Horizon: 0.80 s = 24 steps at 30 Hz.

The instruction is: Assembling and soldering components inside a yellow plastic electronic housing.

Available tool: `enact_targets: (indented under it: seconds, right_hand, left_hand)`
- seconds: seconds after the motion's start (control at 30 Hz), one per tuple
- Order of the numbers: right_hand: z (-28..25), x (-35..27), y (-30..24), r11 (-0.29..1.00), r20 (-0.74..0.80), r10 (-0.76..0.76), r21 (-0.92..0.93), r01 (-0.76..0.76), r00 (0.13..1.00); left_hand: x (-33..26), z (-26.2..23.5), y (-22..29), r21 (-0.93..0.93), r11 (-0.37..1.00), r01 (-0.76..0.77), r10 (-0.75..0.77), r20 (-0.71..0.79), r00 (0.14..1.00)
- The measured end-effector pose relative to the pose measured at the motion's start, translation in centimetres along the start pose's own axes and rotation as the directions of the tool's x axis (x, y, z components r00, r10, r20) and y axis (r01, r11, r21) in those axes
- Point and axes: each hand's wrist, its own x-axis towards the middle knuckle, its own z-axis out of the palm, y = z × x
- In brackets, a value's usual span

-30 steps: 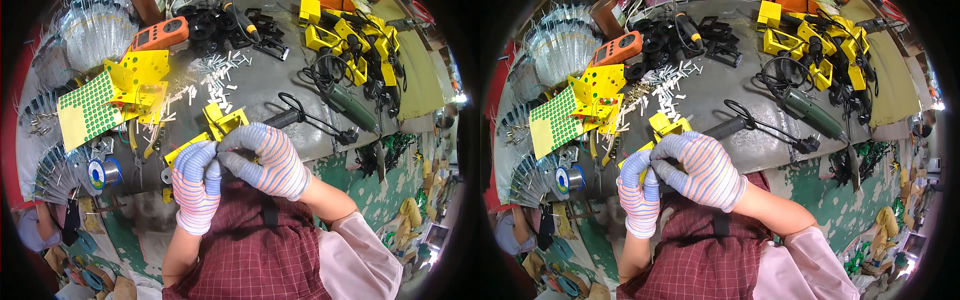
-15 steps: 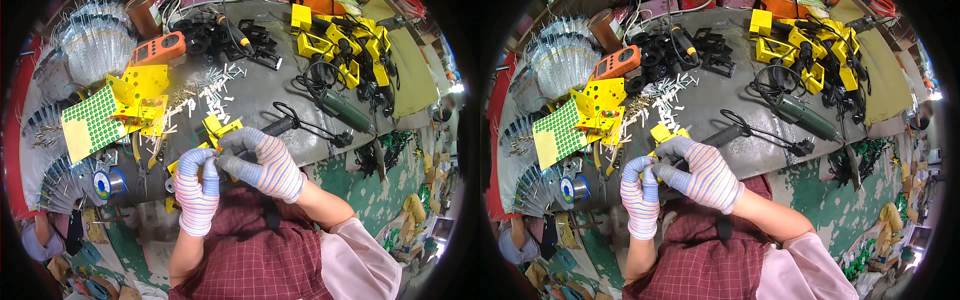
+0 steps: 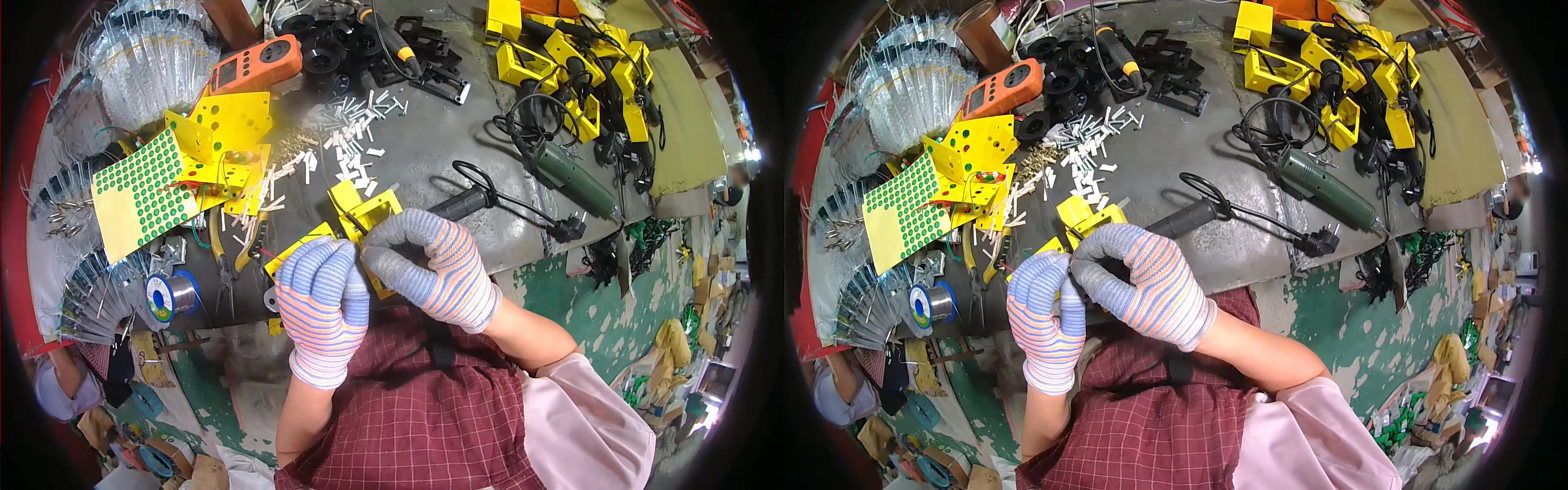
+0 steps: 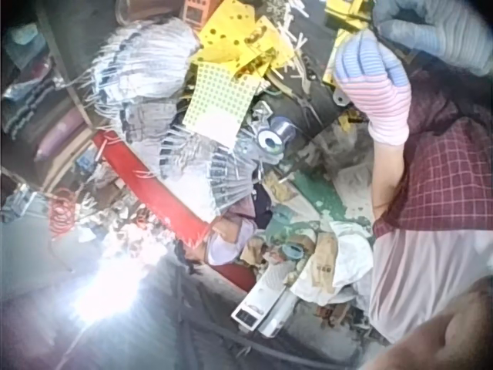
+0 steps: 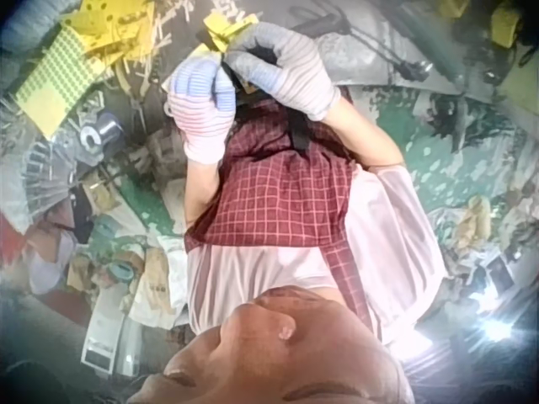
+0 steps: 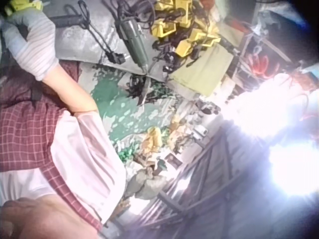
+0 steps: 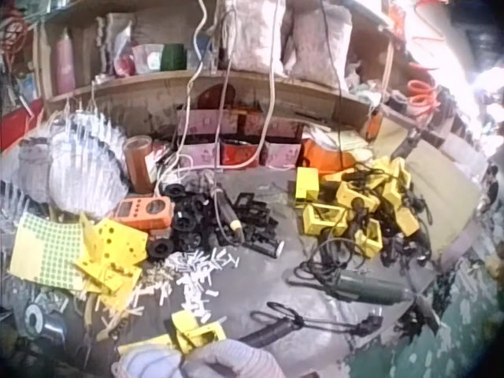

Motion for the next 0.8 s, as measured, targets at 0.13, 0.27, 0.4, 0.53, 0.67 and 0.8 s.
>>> enact_targets:
  seconds: [0.13,0.27,0.4,0.53,0.67,0.8]
  right_hand:
    - [0.2,-0.1,0.3,0.999,-0.018,-0.020,0.037,0.020,1.000]
    - [-0.2,0.1,-0.4,0.995,-0.008,0.063,0.081,-0.062,0.998]
    - [-1.0,0.5,0.0,0.993,0.043,0.075,0.087,-0.079,0.996]
    - [-1.3,0.7,-0.7,0.937,0.093,0.277,0.195,-0.290,0.957]
    - [-2.0,0.6,-0.7,0.953,0.049,0.259,0.148,-0.263,0.965]
    - [-3.6,1.4,0.0,0.899,0.115,-0.317,-0.280,0.336,0.942]
  left_hand:
    - [0.9,-0.7,1.0,0.213,0.974,-0.074,0.070,0.030,0.997]
    - [1.0,-0.2,1.3,0.080,0.997,0.011,-0.014,0.030,0.999]
    - [1.0,0.2,0.3,-0.115,0.990,0.079,-0.073,0.055,0.996]
    - [1.6,0.1,0.2,-0.162,0.982,0.097,-0.087,0.067,0.994]
    - [2.2,-0.5,0.2,-0.192,0.964,0.185,-0.157,0.151,0.976]
    - [2.4,-1.2,-0.2,-0.325,0.894,0.310,-0.234,0.253,0.939]
